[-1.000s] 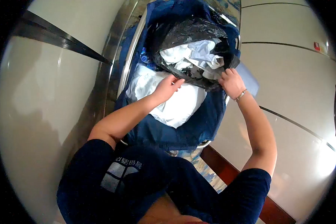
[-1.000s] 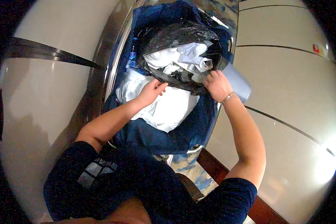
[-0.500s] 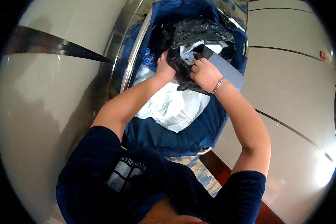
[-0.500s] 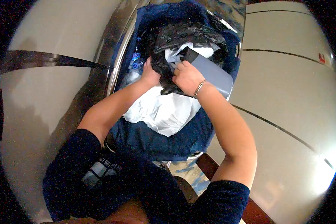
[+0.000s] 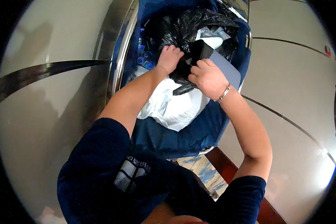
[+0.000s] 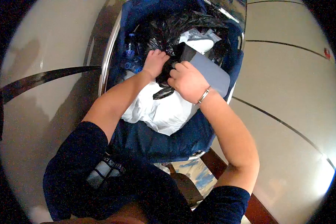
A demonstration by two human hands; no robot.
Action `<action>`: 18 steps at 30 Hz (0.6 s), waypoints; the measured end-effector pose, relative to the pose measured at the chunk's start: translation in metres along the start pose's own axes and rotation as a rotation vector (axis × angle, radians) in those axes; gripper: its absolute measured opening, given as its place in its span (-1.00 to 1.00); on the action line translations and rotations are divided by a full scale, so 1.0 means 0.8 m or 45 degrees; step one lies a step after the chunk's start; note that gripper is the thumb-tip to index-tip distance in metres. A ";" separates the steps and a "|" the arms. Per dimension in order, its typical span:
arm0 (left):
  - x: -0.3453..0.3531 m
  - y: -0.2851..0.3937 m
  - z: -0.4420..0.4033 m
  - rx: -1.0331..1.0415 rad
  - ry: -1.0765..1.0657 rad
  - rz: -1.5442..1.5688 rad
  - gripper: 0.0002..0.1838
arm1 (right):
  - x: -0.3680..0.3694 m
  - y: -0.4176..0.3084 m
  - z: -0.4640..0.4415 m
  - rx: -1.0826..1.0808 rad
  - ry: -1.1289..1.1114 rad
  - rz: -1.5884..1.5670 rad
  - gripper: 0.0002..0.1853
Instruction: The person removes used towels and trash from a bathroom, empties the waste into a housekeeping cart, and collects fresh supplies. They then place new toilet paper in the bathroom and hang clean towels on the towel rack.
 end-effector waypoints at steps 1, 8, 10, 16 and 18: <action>-0.004 -0.002 0.001 -0.013 0.111 0.129 -0.73 | -0.002 0.001 0.008 0.005 0.002 -0.003 -0.90; -0.026 -0.053 0.022 -0.269 0.055 0.097 -0.67 | -0.003 0.023 0.096 0.390 -0.023 0.091 -0.91; -0.037 -0.051 0.017 -0.354 -0.042 0.022 -0.65 | -0.015 0.015 0.110 0.476 0.016 0.161 -0.91; -0.060 -0.021 0.022 -0.523 0.081 0.433 -0.50 | -0.038 -0.009 0.122 0.519 0.055 0.231 -0.90; -0.069 -0.010 0.042 -0.583 0.335 0.734 -0.49 | -0.043 -0.013 0.122 0.523 0.055 0.238 -0.90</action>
Point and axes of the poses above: each hand's wrist, its own z-axis away from the middle knuckle, its own x-axis out of the palm, y = z × x, the point moved 4 cm from there along -z, towards the middle knuckle, and after that the axes turned 13 degrees about -x, right-handed, at the moved point
